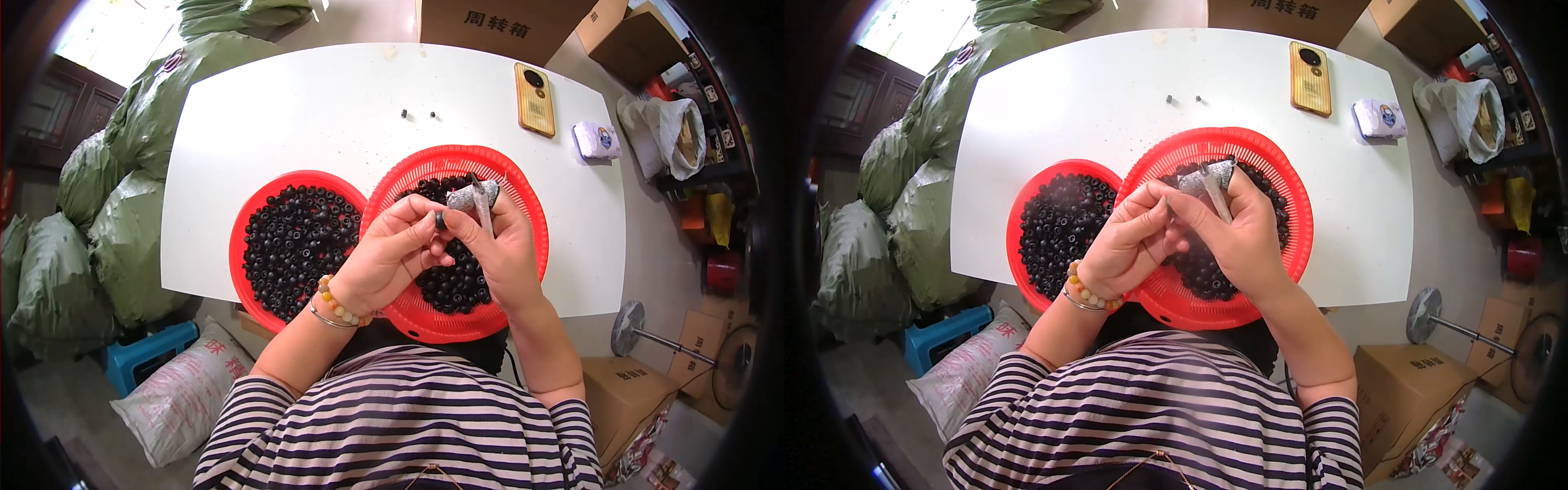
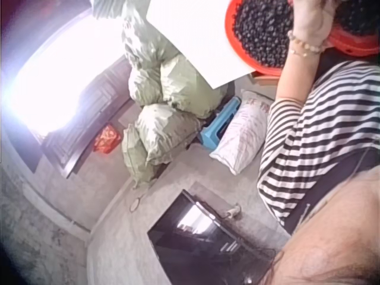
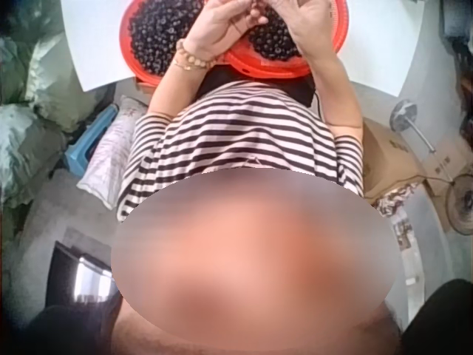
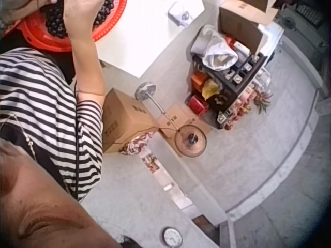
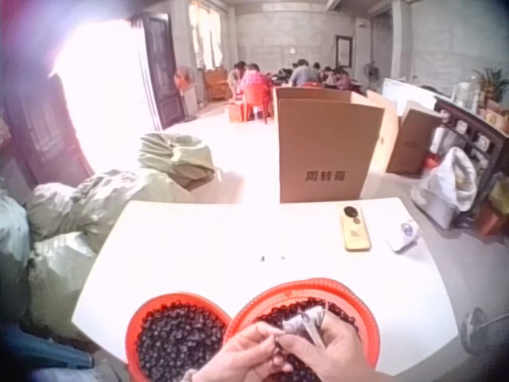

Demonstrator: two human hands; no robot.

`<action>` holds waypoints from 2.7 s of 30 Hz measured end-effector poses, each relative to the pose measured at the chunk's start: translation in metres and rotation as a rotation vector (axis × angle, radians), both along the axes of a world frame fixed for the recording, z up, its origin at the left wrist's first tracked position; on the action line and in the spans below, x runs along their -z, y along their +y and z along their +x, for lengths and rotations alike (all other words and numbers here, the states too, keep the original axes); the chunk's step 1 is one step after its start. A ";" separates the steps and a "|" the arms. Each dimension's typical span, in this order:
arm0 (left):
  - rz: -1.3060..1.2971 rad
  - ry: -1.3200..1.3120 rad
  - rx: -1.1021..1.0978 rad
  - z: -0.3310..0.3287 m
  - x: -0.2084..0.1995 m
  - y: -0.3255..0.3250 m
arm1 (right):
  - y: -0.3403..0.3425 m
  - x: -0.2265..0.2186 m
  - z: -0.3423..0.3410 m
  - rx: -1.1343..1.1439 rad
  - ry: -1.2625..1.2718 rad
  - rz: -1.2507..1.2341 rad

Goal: Inspecting and sorting small black plastic components between two red baskets.

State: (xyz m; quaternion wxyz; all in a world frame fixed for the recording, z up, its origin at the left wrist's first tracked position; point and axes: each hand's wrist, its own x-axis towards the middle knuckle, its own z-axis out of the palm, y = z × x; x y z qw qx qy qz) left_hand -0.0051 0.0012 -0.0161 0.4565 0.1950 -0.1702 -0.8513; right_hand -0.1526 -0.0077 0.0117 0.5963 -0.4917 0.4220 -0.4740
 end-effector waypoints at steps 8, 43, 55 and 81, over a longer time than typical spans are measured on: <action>0.005 0.008 0.013 0.002 0.003 -0.002 | -0.004 0.002 -0.007 0.099 0.028 0.037; -0.084 -0.207 -0.169 -0.004 -0.005 0.000 | 0.018 -0.003 -0.015 -0.116 0.118 -0.011; -0.111 -0.226 -0.153 -0.002 -0.001 0.001 | 0.017 0.000 -0.014 -0.123 0.103 -0.001; -0.237 -0.521 -0.213 0.049 -0.015 0.005 | 0.002 0.008 -0.019 -0.001 -0.052 0.247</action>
